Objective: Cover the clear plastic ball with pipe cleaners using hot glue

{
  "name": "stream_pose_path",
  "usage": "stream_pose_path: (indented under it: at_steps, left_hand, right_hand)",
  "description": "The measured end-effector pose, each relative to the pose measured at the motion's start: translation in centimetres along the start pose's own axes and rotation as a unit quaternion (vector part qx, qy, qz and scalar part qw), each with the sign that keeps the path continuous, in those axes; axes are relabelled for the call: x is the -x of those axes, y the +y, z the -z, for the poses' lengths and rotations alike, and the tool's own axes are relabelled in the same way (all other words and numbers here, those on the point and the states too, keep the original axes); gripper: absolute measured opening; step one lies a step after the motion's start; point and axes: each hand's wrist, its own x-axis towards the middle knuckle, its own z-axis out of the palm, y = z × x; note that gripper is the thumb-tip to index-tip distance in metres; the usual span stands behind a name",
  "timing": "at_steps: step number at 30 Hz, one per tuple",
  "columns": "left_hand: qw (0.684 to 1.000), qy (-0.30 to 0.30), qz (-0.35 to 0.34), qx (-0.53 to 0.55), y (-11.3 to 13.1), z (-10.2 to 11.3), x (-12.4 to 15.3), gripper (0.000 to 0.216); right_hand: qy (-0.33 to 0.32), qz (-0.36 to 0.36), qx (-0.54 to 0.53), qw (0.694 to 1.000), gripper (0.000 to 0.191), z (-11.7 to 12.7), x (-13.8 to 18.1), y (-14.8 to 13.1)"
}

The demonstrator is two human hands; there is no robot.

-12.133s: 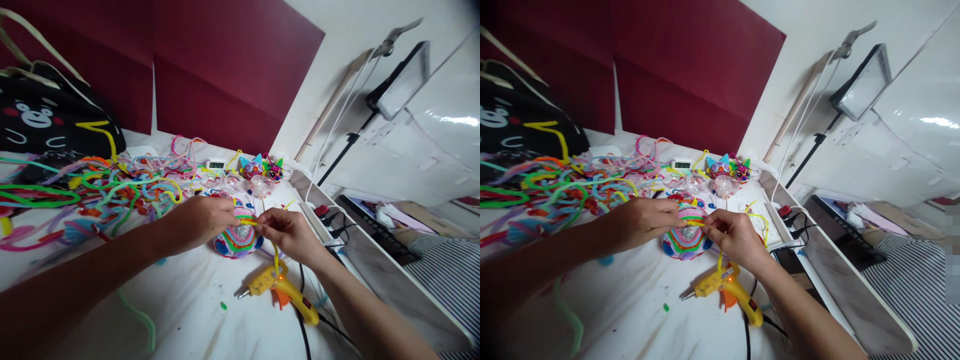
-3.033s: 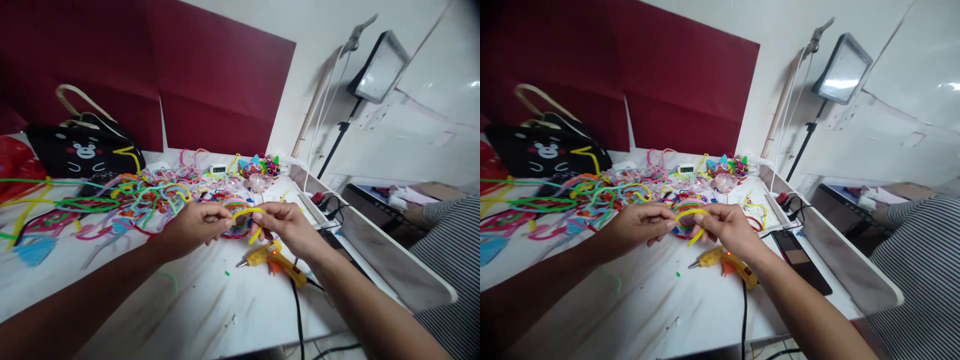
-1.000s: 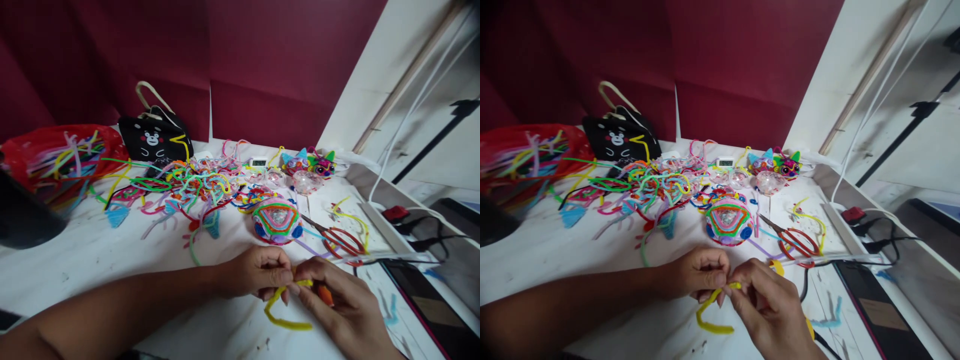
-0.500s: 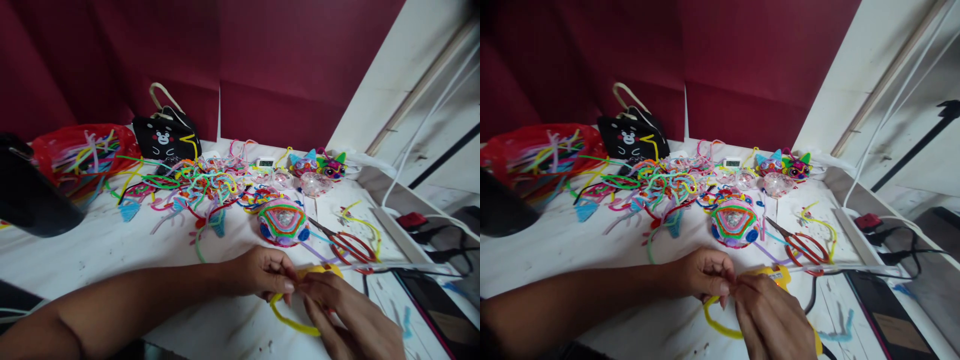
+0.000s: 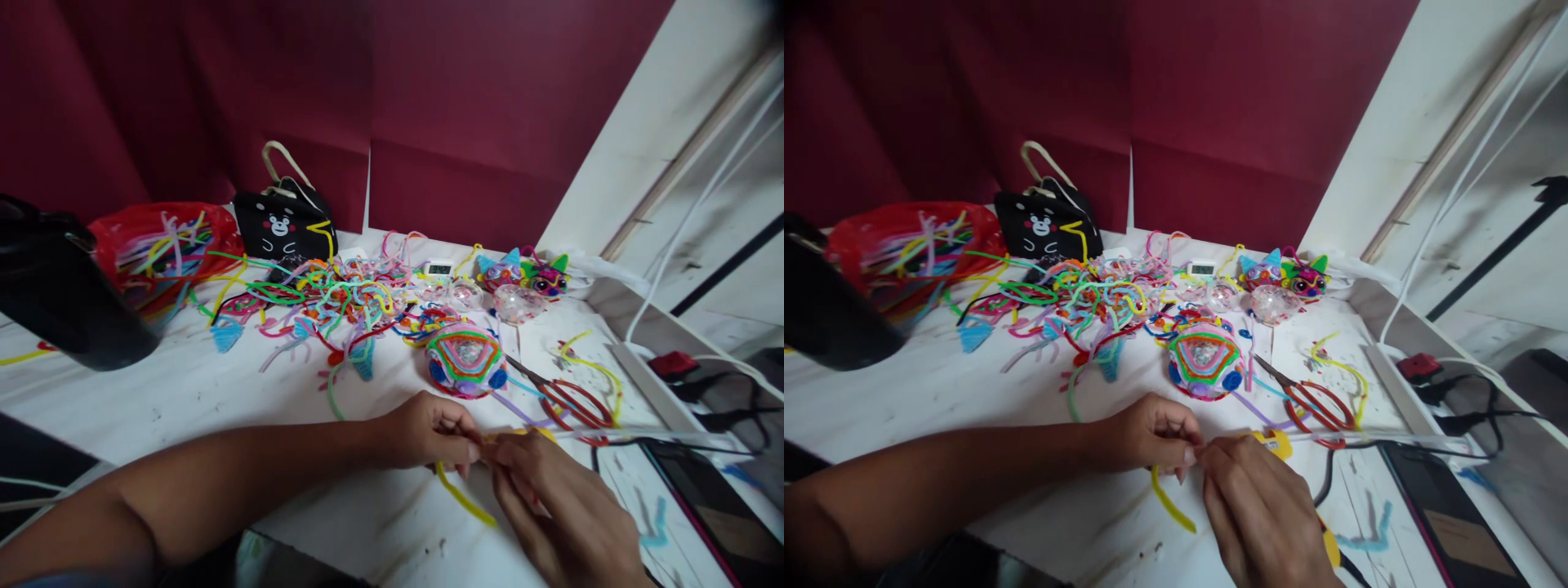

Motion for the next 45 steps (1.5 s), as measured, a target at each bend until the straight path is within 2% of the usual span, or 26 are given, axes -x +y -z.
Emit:
stream_pose_path:
  at_steps: [5,11,14,26,29,32,38,41,45]
  left_hand:
    - [1.0,-0.008,0.01,-0.018,0.07,0.09,0.07,0.052]
    - [0.999,-0.025,0.029,-0.024,0.53,0.15,0.33,0.054]
    - [0.999,-0.028,0.043,-0.018,0.54,0.23,0.48,0.054]
    - [0.993,-0.05,0.1,0.036,0.35,0.65,0.55,0.052]
    - [0.992,-0.066,0.097,0.04,0.35,0.66,0.6,0.049]
    - [0.992,-0.073,0.094,0.035,0.46,0.63,0.67,0.049]
    - [0.996,-0.054,0.075,-0.008,0.81,0.51,0.73,0.051]
    - [0.997,-0.045,0.06,-0.017,0.71,0.35,0.69,0.052]
    - [0.998,-0.03,0.042,-0.027,0.61,0.17,0.61,0.044]
  right_hand:
    - [0.002,0.02,0.018,1.0,0.016,-0.07,-0.88,-0.29]
    - [-0.044,0.037,0.041,0.998,0.02,-0.04,-0.65,-0.25]
    - [-0.038,0.032,0.066,0.997,0.023,0.06,-0.41,-0.25]
    - [-0.011,0.025,0.051,0.998,0.024,-0.31,-0.61,-0.54]
    - [0.002,0.033,0.059,0.998,0.021,0.04,-0.78,-0.76]
    - [-0.018,0.042,0.05,0.998,0.021,0.35,-0.81,-0.8]
    - [-0.026,0.067,0.057,0.996,0.022,-0.2,-0.28,-0.47]
    - [-0.036,0.044,0.057,0.997,0.022,-0.5,-0.29,-0.58]
    - [-0.016,0.018,0.018,1.0,0.015,-0.06,-1.1,-1.02]
